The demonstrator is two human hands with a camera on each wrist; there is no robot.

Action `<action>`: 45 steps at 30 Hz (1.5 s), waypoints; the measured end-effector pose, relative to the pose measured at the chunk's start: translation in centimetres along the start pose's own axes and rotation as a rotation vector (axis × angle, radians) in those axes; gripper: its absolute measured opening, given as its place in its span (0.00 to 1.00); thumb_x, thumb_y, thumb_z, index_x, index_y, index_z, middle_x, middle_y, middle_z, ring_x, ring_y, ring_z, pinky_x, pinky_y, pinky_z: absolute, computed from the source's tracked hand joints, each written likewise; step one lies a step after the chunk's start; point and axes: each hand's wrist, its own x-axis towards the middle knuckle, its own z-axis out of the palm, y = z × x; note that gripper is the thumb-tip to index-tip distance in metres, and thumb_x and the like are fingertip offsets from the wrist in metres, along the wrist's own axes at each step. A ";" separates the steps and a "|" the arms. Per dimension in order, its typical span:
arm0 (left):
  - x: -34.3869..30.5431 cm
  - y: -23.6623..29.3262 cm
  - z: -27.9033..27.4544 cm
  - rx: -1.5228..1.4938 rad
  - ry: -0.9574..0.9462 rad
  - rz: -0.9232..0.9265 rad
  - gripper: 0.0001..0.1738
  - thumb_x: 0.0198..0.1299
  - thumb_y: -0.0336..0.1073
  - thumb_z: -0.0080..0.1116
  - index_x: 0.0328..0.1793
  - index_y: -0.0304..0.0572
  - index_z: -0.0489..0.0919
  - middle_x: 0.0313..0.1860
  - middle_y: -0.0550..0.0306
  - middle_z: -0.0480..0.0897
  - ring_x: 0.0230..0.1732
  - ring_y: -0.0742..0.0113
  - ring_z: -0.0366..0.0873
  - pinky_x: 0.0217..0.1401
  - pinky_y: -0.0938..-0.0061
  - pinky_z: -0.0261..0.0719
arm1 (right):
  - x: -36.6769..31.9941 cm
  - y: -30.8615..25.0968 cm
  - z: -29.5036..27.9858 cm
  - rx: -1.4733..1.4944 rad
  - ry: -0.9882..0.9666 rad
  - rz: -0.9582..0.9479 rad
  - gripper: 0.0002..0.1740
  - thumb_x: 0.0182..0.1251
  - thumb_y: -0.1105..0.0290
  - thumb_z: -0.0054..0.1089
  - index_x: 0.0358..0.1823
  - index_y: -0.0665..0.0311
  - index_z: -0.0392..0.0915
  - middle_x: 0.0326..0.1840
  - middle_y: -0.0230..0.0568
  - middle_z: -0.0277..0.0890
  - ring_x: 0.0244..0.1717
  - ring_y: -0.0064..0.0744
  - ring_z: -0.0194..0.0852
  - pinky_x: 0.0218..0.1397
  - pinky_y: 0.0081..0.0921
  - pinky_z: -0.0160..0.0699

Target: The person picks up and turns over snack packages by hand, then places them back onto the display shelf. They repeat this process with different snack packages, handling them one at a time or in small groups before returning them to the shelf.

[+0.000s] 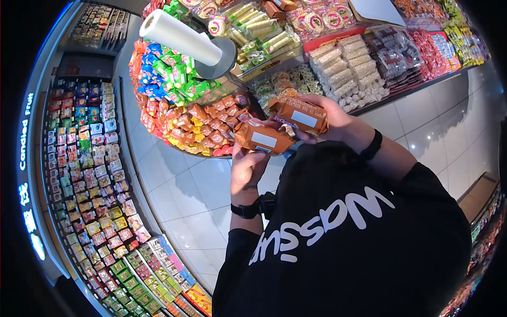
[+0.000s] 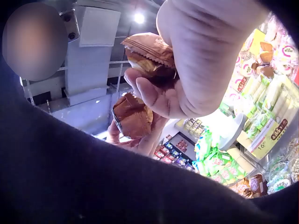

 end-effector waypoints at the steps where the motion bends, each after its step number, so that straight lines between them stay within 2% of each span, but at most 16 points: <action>1: 0.0 0.0 0.2 0.008 -0.004 0.011 0.39 0.47 0.24 0.61 0.69 0.35 0.65 0.66 0.37 0.72 0.70 0.45 0.70 0.75 0.50 0.67 | -0.1 -0.1 0.2 0.005 0.007 -0.002 0.32 0.80 0.45 0.35 0.64 0.64 0.73 0.34 0.44 0.81 0.26 0.36 0.80 0.22 0.26 0.72; 7: -0.5 0.3 0.4 0.027 -0.042 0.072 0.38 0.46 0.28 0.63 0.68 0.31 0.65 0.65 0.37 0.73 0.69 0.43 0.71 0.74 0.50 0.67 | 0.2 0.3 1.4 -0.061 -0.044 -0.034 0.32 0.80 0.46 0.36 0.63 0.67 0.73 0.37 0.48 0.83 0.25 0.36 0.81 0.21 0.25 0.73; 11: -1.4 0.5 -0.9 0.002 -0.041 0.077 0.40 0.45 0.27 0.62 0.69 0.30 0.65 0.65 0.37 0.73 0.69 0.43 0.71 0.74 0.50 0.67 | 1.1 1.5 1.4 -0.104 -0.049 -0.004 0.32 0.80 0.46 0.36 0.61 0.67 0.75 0.35 0.48 0.83 0.25 0.36 0.81 0.22 0.26 0.73; 16: -3.0 1.5 -2.7 -0.070 -0.023 0.091 0.42 0.39 0.22 0.56 0.69 0.30 0.66 0.65 0.39 0.74 0.70 0.44 0.71 0.75 0.51 0.66 | 2.8 3.1 2.8 -0.177 -0.046 -0.006 0.32 0.80 0.45 0.36 0.59 0.67 0.76 0.33 0.47 0.83 0.25 0.35 0.82 0.22 0.25 0.74; 19: -4.1 2.8 -4.9 -0.055 -0.019 0.087 0.45 0.36 0.21 0.49 0.71 0.29 0.64 0.64 0.40 0.73 0.70 0.44 0.69 0.78 0.49 0.62 | 4.5 4.6 4.9 -0.184 0.066 -0.032 0.30 0.80 0.46 0.38 0.60 0.66 0.76 0.35 0.46 0.84 0.27 0.35 0.83 0.24 0.24 0.76; 20: -4.7 3.3 -5.7 -0.042 -0.008 0.084 0.46 0.35 0.20 0.47 0.72 0.29 0.63 0.64 0.40 0.73 0.70 0.44 0.69 0.79 0.49 0.60 | 5.2 5.2 5.2 -0.163 0.063 -0.015 0.30 0.79 0.47 0.39 0.61 0.65 0.75 0.36 0.45 0.84 0.27 0.36 0.84 0.24 0.24 0.77; 22: -6.1 4.4 -7.1 -0.104 0.014 0.100 0.44 0.36 0.20 0.50 0.70 0.30 0.65 0.64 0.42 0.74 0.69 0.45 0.70 0.77 0.51 0.63 | 7.0 6.8 6.0 -0.115 0.054 0.024 0.29 0.79 0.48 0.40 0.62 0.64 0.75 0.38 0.44 0.84 0.28 0.36 0.84 0.24 0.24 0.77; 25: -8.6 6.7 -9.5 -0.161 0.032 0.108 0.44 0.35 0.18 0.50 0.70 0.31 0.65 0.64 0.44 0.75 0.69 0.46 0.72 0.76 0.52 0.66 | 9.7 9.8 8.6 -0.069 0.172 0.050 0.28 0.79 0.48 0.42 0.63 0.63 0.74 0.40 0.43 0.84 0.29 0.37 0.84 0.23 0.25 0.77; 27: -10.4 8.0 -12.0 -0.177 -0.037 0.114 0.45 0.35 0.18 0.49 0.70 0.31 0.65 0.64 0.44 0.75 0.69 0.47 0.72 0.75 0.52 0.67 | 11.6 11.7 9.2 -0.110 0.064 0.052 0.28 0.79 0.48 0.41 0.63 0.64 0.73 0.39 0.43 0.84 0.28 0.37 0.83 0.23 0.25 0.77; 31: -13.9 10.2 -15.1 -0.104 0.131 0.065 0.45 0.35 0.18 0.49 0.70 0.31 0.66 0.63 0.45 0.76 0.68 0.48 0.73 0.74 0.53 0.68 | 14.7 16.2 10.1 -0.153 0.015 0.047 0.30 0.81 0.47 0.37 0.61 0.65 0.74 0.35 0.43 0.83 0.28 0.35 0.82 0.22 0.24 0.75; 36: -16.1 12.2 -17.8 -0.019 0.161 -0.012 0.44 0.36 0.24 0.50 0.70 0.34 0.67 0.65 0.43 0.75 0.70 0.45 0.70 0.76 0.49 0.65 | 16.5 20.0 10.7 -0.090 0.026 0.036 0.29 0.81 0.47 0.38 0.61 0.67 0.74 0.38 0.43 0.83 0.32 0.34 0.84 0.31 0.26 0.79; 38: -15.9 12.9 -18.4 -0.022 0.067 -0.057 0.43 0.37 0.25 0.51 0.69 0.35 0.67 0.65 0.42 0.75 0.71 0.43 0.70 0.76 0.47 0.64 | 16.2 20.4 10.2 -0.127 0.079 -0.024 0.28 0.81 0.48 0.41 0.61 0.67 0.74 0.41 0.42 0.83 0.36 0.34 0.84 0.37 0.27 0.80; 39: -15.7 12.6 -19.6 -0.029 0.074 -0.065 0.42 0.37 0.26 0.54 0.68 0.36 0.67 0.63 0.40 0.75 0.71 0.40 0.69 0.77 0.43 0.62 | 15.9 20.4 9.8 -0.148 0.110 -0.059 0.28 0.80 0.49 0.42 0.62 0.67 0.74 0.42 0.42 0.83 0.38 0.34 0.85 0.40 0.28 0.81; 40: -15.4 12.5 -19.9 -0.030 0.050 -0.070 0.42 0.37 0.27 0.54 0.68 0.35 0.67 0.63 0.39 0.75 0.70 0.38 0.69 0.78 0.41 0.62 | 15.3 19.8 8.8 -0.174 0.139 -0.068 0.28 0.80 0.50 0.45 0.63 0.67 0.74 0.47 0.43 0.84 0.42 0.34 0.85 0.47 0.29 0.81; 43: -14.8 12.3 -20.3 -0.032 0.051 -0.118 0.41 0.37 0.27 0.55 0.67 0.35 0.67 0.62 0.37 0.75 0.70 0.34 0.69 0.78 0.39 0.60 | 13.2 18.4 5.9 -0.397 0.503 -0.191 0.27 0.79 0.51 0.48 0.64 0.68 0.74 0.52 0.42 0.84 0.46 0.31 0.85 0.50 0.28 0.82; 45: -14.2 12.1 -20.7 -0.028 0.043 -0.142 0.41 0.37 0.27 0.55 0.67 0.35 0.67 0.62 0.36 0.75 0.70 0.34 0.69 0.78 0.39 0.61 | 11.1 17.2 0.3 -0.463 0.604 -0.116 0.25 0.75 0.53 0.54 0.60 0.67 0.76 0.51 0.41 0.84 0.49 0.28 0.85 0.48 0.28 0.83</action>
